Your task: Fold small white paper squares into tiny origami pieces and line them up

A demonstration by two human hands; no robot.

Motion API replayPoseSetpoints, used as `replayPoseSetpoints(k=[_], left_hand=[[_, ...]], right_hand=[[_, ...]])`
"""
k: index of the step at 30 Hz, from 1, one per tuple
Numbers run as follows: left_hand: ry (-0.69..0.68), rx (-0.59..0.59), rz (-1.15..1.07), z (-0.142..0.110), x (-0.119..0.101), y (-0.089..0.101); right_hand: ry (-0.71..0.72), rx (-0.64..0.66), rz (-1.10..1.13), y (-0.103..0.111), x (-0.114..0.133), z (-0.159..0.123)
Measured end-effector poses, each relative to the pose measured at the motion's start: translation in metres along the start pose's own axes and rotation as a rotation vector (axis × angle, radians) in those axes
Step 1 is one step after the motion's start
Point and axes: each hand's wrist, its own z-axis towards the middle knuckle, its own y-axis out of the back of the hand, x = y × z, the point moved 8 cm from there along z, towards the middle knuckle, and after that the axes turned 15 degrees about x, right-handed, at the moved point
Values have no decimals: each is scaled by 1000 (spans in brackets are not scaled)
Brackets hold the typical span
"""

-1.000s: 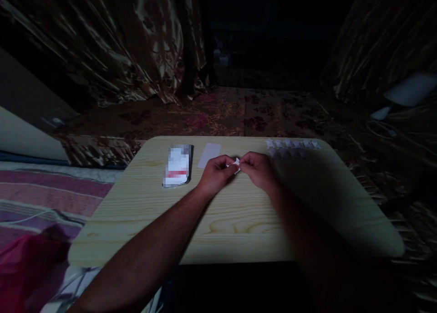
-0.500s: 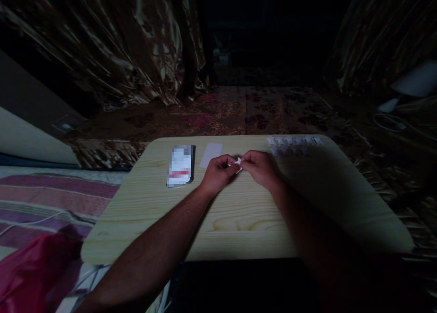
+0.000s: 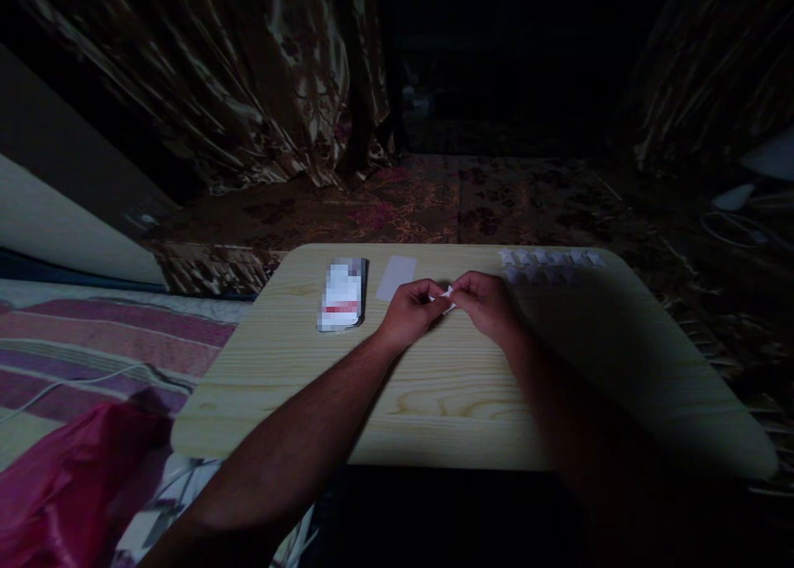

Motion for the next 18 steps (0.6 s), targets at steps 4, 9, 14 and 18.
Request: replayPoseSetpoints(k=[4,9,14,18], left_hand=[[-1,-3,9,0,0,0],[19,-33,5,0,1,3],[2,3,21,0,-2,0],[-8,19,0,0,-2,-2]], right_hand=[[17,-4,-19,1,3,0],[13,5,13,1,5,-1],[9,14,-11,0,4,-1],[16,11,-9,1,5,-2]])
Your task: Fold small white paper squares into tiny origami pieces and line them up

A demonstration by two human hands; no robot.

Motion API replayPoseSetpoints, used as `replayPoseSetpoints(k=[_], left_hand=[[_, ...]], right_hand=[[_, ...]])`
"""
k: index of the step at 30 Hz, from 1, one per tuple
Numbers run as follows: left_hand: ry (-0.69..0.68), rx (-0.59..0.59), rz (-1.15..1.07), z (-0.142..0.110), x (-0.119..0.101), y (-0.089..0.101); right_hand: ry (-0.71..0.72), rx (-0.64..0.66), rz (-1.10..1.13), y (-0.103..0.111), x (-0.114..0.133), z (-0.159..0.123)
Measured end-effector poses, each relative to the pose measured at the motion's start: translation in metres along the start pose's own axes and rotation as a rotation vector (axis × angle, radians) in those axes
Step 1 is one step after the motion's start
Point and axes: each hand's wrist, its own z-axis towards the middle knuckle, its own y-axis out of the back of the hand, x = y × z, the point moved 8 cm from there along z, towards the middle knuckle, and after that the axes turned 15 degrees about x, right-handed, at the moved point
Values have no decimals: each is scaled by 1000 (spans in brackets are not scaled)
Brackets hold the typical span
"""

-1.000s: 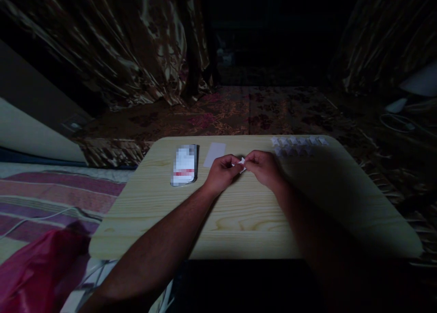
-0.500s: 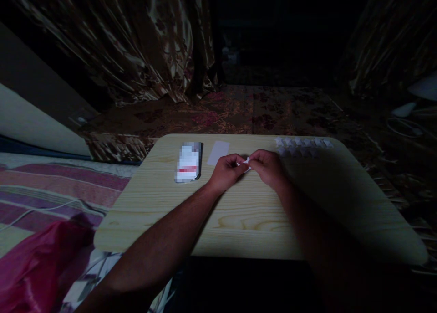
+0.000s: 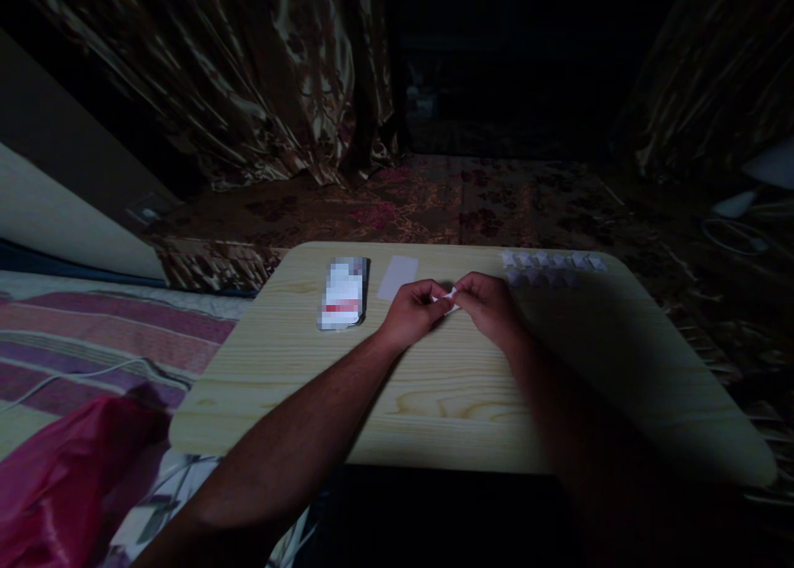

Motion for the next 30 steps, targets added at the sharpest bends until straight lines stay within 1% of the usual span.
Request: replayPoseSetpoints(k=[8,11,16,20,26,30], left_hand=[[-10,-1,8,0,-1,1],[-16,-1,12,0,-2,1],[18,-28,11,-1,1,3],[-1,-10,15,-1,1,2],[8,-40,10,0,3,5],[4,-60,-9,0,3,7]], right_hand=[[-42,-3,-31,0,3,-1],[-43,4,-16,-1,2,0],[-42,14,-11,0,-3,1],[-33,18,-40,-1,-2,1],[-68,16,31,-2,-4,2],[-64,31,55,-3,-4,3]])
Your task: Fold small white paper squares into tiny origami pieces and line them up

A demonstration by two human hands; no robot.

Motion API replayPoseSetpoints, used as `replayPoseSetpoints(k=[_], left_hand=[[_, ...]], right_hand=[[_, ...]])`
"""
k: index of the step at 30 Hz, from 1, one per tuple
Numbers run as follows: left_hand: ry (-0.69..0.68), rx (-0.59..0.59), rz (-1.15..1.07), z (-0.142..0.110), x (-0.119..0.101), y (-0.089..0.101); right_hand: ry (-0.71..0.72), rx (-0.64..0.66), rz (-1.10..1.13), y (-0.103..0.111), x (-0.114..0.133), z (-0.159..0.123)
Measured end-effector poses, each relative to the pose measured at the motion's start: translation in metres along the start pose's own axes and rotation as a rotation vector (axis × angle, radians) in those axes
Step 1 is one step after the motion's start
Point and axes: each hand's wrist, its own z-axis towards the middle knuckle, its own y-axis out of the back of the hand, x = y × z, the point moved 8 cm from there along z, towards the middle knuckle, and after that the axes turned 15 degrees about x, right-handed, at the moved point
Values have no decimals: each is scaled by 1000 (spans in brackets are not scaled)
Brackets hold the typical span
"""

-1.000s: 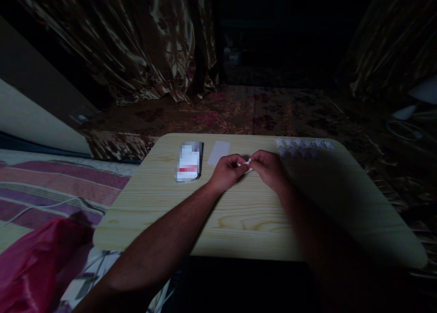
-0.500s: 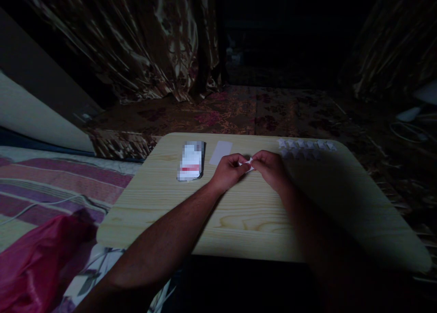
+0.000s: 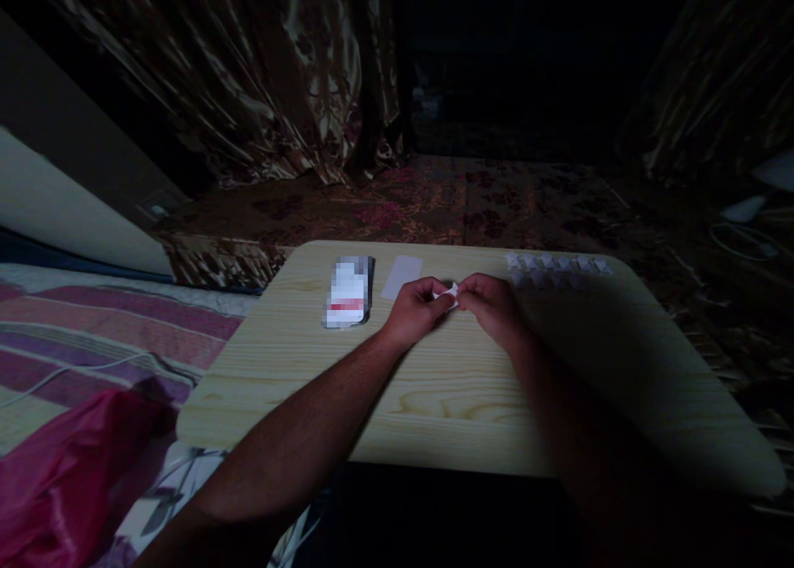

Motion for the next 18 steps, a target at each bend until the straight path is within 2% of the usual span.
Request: replayPoseSetpoints(k=[5,11,18], left_hand=[[-5,-47,-18,-1,-1,3],[-5,-40,-45,0,0,3],[24,-81,-135,-1,3,5]], right_hand=[[-22,1,5,0,-1,-1],[-6,-13,-70,3,4,-3],[-34,-7,-41,0,3,-3]])
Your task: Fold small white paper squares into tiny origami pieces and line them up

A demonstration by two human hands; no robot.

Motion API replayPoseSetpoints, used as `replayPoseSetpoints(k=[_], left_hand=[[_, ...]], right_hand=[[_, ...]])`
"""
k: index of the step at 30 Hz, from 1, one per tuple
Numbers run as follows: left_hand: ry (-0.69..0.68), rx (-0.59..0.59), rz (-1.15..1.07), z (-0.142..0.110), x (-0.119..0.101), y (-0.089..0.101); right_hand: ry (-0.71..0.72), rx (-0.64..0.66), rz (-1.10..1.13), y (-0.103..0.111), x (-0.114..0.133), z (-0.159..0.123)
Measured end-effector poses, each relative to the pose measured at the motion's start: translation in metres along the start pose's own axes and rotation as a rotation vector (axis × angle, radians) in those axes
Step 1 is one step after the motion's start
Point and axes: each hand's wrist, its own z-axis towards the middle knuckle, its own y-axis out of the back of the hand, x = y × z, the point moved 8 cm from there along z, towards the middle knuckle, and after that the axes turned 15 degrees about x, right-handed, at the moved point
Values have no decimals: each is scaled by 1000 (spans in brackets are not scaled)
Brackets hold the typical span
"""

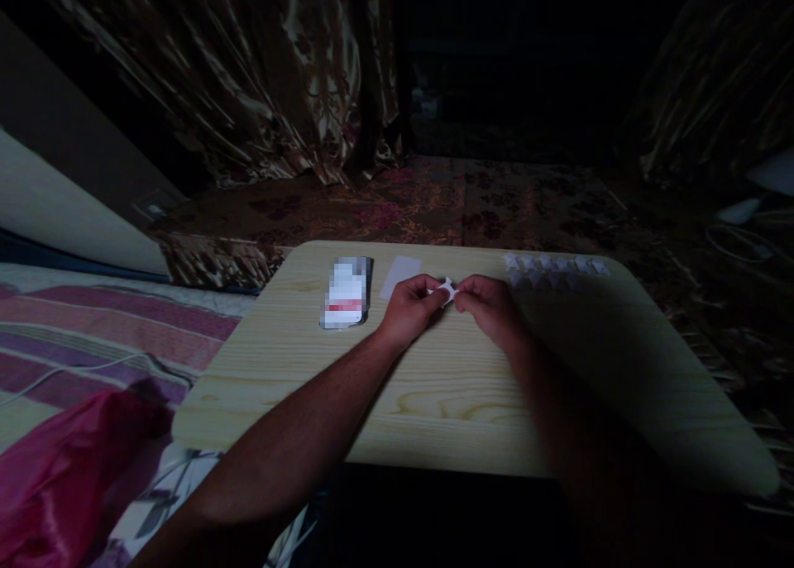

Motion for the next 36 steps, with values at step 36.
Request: replayPoseSetpoints(k=[36], left_hand=[[-125,-92,-21,2,-13,13]], right_hand=[[203,-43,27,0,11,0]])
